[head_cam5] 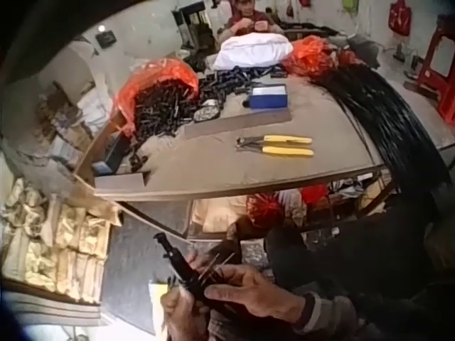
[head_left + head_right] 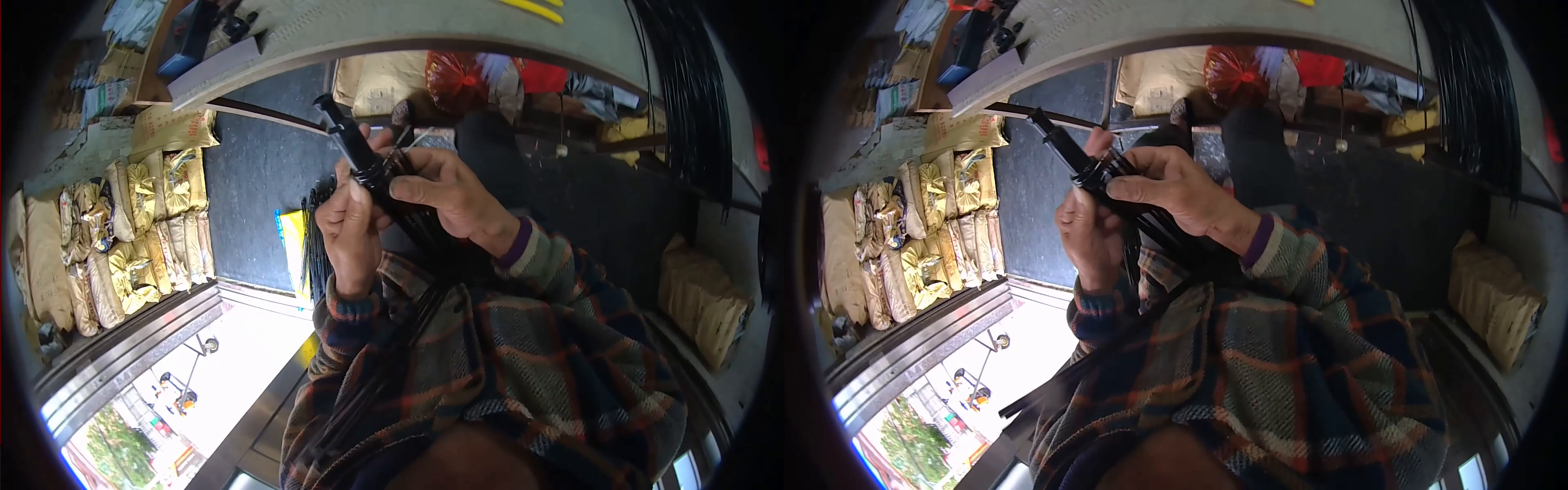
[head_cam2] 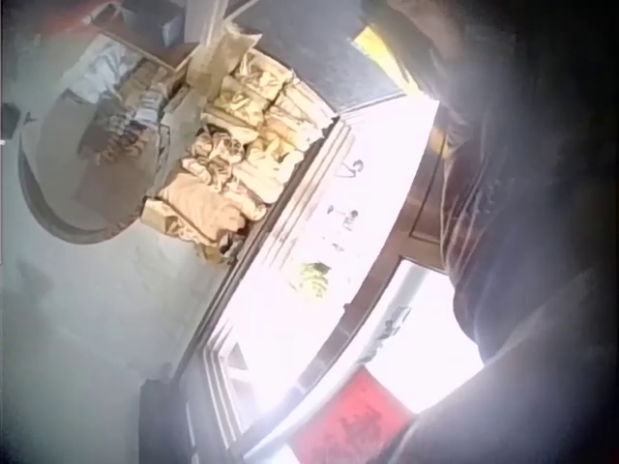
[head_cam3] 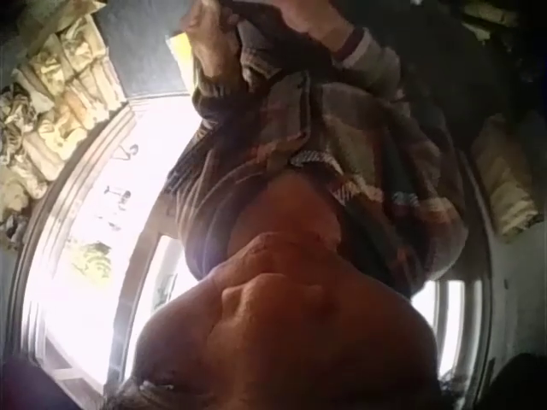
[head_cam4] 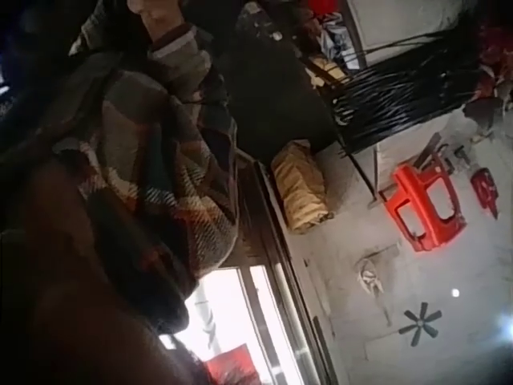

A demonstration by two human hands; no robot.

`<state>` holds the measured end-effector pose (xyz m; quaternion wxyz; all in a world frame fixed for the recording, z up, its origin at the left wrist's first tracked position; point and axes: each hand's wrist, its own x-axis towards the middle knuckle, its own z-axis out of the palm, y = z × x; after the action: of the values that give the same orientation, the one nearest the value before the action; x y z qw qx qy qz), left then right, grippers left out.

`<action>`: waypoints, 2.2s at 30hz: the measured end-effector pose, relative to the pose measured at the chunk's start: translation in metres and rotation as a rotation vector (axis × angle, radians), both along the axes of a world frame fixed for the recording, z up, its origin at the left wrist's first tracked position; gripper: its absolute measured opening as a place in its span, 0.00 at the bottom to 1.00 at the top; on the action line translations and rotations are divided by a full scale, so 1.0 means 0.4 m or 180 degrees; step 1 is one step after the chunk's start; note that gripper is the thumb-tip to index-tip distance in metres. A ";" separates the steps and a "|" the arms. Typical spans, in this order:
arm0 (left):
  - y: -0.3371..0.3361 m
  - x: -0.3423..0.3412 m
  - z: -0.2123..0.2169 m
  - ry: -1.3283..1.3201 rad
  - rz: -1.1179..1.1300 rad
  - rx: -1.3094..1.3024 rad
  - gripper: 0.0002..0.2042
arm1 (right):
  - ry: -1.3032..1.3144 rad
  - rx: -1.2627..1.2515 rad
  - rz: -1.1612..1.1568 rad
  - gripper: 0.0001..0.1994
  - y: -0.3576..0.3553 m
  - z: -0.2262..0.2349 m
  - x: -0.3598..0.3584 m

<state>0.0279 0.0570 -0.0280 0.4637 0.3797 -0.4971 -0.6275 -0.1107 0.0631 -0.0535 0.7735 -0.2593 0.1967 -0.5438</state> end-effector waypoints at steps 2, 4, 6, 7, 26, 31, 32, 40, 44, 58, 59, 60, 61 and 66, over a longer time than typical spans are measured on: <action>0.016 -0.024 0.018 -0.0356 0.0002 0.0017 0.30 | 0.0244 -0.0211 -0.0389 0.11 -0.003 0.021 -0.013; 0.030 -0.027 -0.027 0.0866 -0.0073 -0.0269 0.43 | 0.0482 -0.0325 -0.0363 0.10 -0.017 0.054 -0.021; 0.027 -0.078 -0.005 0.0965 0.0090 -0.0947 0.56 | 0.1021 -0.0737 -0.1427 0.09 -0.024 0.059 -0.014; 0.021 -0.097 0.013 0.0882 0.0467 -0.1126 0.50 | 0.1214 -0.0849 -0.1581 0.08 -0.024 0.070 -0.008; 0.027 0.014 -0.021 0.1196 0.1679 -0.0396 0.10 | 0.1733 -0.1168 -0.0986 0.05 -0.003 0.005 0.089; 0.048 0.021 -0.037 0.1126 0.1963 -0.0560 0.12 | 0.2916 -0.2354 -0.2342 0.06 -0.003 0.010 0.107; 0.051 0.017 -0.034 0.1127 0.1938 -0.0549 0.12 | 0.2930 -0.2339 -0.2362 0.06 -0.003 0.005 0.102; 0.061 -0.015 -0.048 0.1100 0.1902 -0.0635 0.15 | 0.1857 -0.1198 -0.0565 0.07 -0.013 -0.002 0.073; 0.065 -0.038 -0.054 0.0566 0.1998 -0.0878 0.15 | 0.1598 -0.1112 -0.0840 0.07 0.000 -0.019 0.099; 0.067 -0.002 -0.055 0.0848 0.1967 -0.0586 0.12 | 0.2053 -0.1776 -0.1581 0.07 0.023 -0.034 0.108; 0.068 0.000 -0.057 0.0840 0.1985 -0.0618 0.12 | 0.2052 -0.1770 -0.1584 0.07 0.023 -0.033 0.110; 0.067 0.000 -0.059 0.0836 0.1982 -0.0615 0.12 | 0.2164 -0.1852 -0.1686 0.07 0.024 -0.031 0.111; 0.066 0.002 -0.062 0.0865 0.2019 -0.0651 0.12 | 0.2274 -0.1932 -0.1782 0.07 0.025 -0.032 0.113; 0.071 -0.011 -0.059 0.0852 0.2123 -0.0705 0.12 | 0.2135 -0.1615 -0.1412 0.06 0.011 -0.021 0.089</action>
<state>0.0234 0.0856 -0.0517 0.7417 0.3829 -0.3459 -0.4285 -0.0753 0.0673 -0.0618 0.4448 -0.5530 0.3472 -0.6130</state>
